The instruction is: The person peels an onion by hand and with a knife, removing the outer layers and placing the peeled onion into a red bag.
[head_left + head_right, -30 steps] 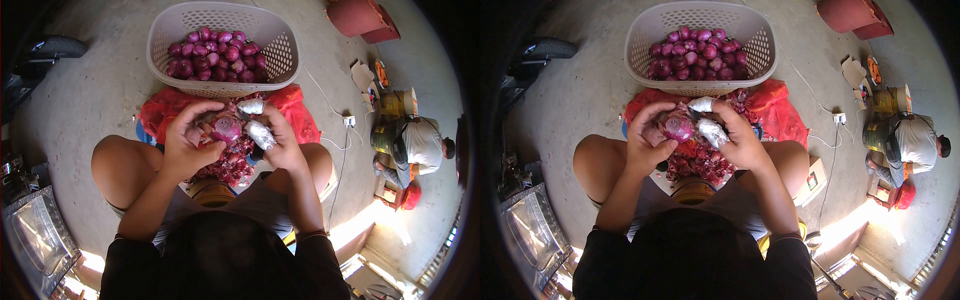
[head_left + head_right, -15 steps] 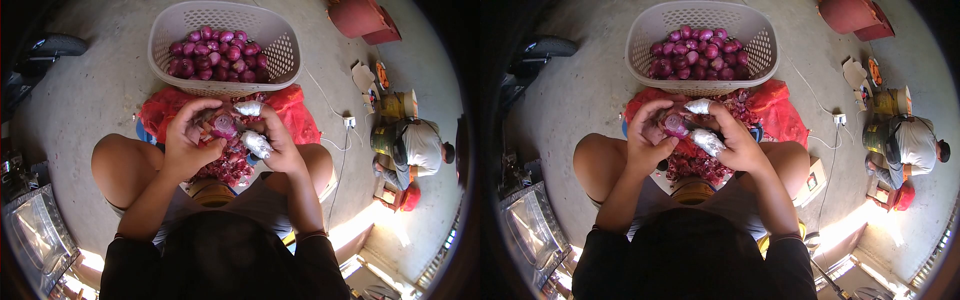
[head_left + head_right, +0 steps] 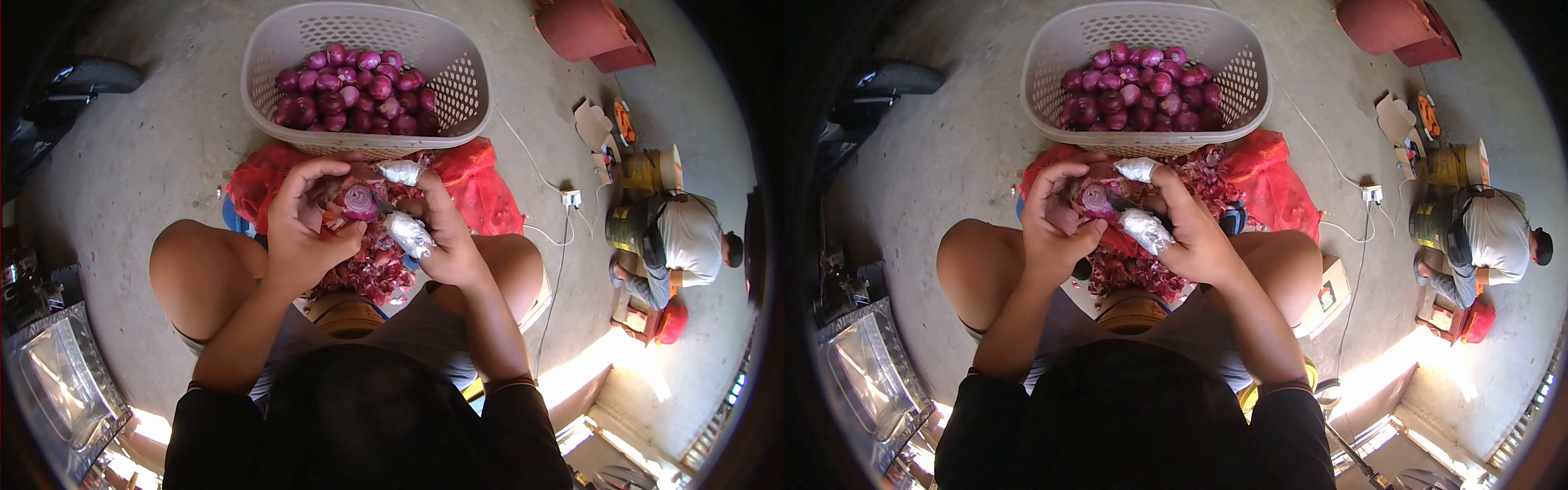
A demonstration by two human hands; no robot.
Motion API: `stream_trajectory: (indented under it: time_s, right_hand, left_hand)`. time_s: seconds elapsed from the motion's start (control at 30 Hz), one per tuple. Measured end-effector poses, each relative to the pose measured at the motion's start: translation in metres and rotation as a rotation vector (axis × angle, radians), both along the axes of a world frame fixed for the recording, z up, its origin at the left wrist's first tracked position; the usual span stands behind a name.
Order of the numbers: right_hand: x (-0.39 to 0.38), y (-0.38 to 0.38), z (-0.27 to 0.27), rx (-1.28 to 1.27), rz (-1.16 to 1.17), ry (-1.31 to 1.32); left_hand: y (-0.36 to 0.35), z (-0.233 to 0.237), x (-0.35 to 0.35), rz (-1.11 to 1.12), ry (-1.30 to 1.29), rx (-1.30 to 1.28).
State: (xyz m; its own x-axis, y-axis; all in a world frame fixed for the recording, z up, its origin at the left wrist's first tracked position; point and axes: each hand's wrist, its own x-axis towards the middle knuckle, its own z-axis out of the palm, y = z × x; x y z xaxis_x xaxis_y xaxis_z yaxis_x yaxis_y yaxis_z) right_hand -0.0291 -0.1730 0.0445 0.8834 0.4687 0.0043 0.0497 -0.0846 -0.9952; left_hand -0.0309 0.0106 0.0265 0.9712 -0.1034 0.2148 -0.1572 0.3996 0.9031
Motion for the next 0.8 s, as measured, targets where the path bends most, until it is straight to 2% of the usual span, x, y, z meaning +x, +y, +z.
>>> stream_trajectory:
  time_s: [0.13,0.2,0.33,0.5,0.6,0.7,0.8]
  right_hand:
    - [0.001,-0.002,-0.009,-0.028,0.001,-0.079]
    - [-0.002,-0.005,-0.008,-0.08,-0.012,-0.023]
    - [0.002,0.003,0.0,0.113,-0.054,0.044]
    - [0.002,0.003,0.001,0.184,-0.101,0.254]
    - [-0.001,-0.004,0.009,0.133,-0.1,0.398]
    - [-0.002,0.001,0.005,0.179,-0.025,0.184]
    - [0.0,0.005,0.015,0.104,-0.004,0.173]
  left_hand:
    - [0.0,-0.001,0.001,0.021,-0.001,0.022]
    - [-0.001,-0.002,0.001,0.029,-0.005,0.029]
    - [-0.001,0.0,0.0,-0.001,0.012,-0.017]
    - [0.0,0.0,0.0,-0.062,0.038,-0.117]
    - [0.0,0.001,-0.001,-0.053,0.052,-0.119]
    - [0.002,0.001,-0.001,-0.03,0.067,-0.093]
    - [0.0,0.0,0.0,-0.014,0.06,-0.064]
